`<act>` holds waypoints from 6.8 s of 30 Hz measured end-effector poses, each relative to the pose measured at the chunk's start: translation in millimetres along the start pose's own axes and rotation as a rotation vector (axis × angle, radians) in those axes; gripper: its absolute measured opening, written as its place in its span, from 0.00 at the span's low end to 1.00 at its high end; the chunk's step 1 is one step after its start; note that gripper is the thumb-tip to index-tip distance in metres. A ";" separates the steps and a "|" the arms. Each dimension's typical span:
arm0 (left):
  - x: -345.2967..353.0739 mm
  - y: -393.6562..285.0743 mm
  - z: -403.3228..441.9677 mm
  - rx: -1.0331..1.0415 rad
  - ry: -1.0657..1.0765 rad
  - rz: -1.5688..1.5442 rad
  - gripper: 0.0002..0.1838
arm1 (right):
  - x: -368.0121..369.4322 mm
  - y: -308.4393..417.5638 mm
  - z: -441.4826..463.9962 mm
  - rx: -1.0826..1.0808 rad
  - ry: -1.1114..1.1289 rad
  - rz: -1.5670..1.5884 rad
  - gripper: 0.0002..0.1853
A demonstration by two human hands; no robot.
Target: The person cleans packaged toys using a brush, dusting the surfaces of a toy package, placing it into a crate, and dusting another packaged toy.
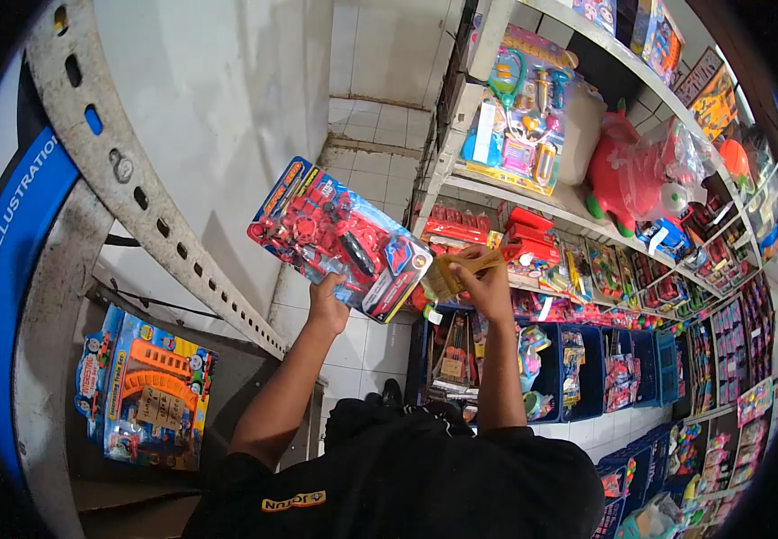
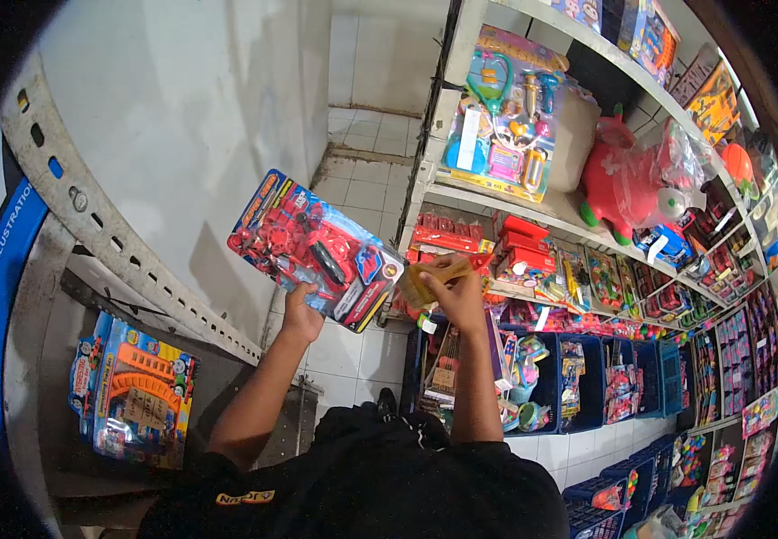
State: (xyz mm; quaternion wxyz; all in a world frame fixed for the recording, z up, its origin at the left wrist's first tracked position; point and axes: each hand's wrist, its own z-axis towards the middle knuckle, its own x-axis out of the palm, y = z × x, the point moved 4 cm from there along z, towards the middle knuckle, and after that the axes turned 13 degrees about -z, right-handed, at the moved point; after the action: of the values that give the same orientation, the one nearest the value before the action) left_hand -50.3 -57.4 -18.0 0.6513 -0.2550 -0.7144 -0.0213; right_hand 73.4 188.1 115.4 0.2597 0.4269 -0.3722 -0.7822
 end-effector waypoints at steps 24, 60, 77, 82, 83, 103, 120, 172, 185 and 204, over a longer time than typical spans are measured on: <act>37.8 20.5 -37.6 -0.146 0.371 0.636 0.21 | 2.0 12.2 3.1 -0.063 -0.456 0.096 0.18; 28.1 -5.5 -5.8 0.237 0.112 0.565 0.13 | 76.0 7.2 11.5 -0.032 0.014 -0.067 0.10; 22.2 -7.2 -5.6 0.244 0.086 0.663 0.14 | 74.6 12.6 7.3 -0.041 0.099 0.004 0.09; 23.9 -7.8 -5.7 0.243 0.071 0.660 0.15 | 69.0 14.4 0.8 0.118 0.331 0.021 0.16; 25.4 -8.6 -6.4 0.240 0.069 0.661 0.15 | 67.8 16.0 -1.3 0.195 0.387 0.074 0.17; 52.9 -5.1 -21.7 0.291 0.402 1.111 0.11 | 28.8 17.5 9.3 -0.001 -0.310 0.227 0.25; 54.1 -11.4 -17.0 0.390 0.350 1.195 0.18 | 45.1 6.8 17.5 -0.062 0.172 0.014 0.23; 47.1 -2.8 -16.7 0.221 0.393 1.022 0.14 | 24.6 30.3 13.8 -0.466 0.053 -0.298 0.19; 49.5 -0.7 -19.2 0.209 0.502 1.142 0.16 | 16.4 50.9 6.6 -0.381 0.156 -0.033 0.19; 53.9 9.9 -23.7 0.280 0.441 1.419 0.23 | 8.2 42.1 17.3 -0.526 -0.271 -0.030 0.16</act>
State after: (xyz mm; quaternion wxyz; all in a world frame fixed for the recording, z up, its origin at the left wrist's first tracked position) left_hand -25.9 -39.2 33.3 0.6628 -0.5585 -0.2281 0.4435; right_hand 58.1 163.6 151.6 0.2975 0.2420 -0.1816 -0.9055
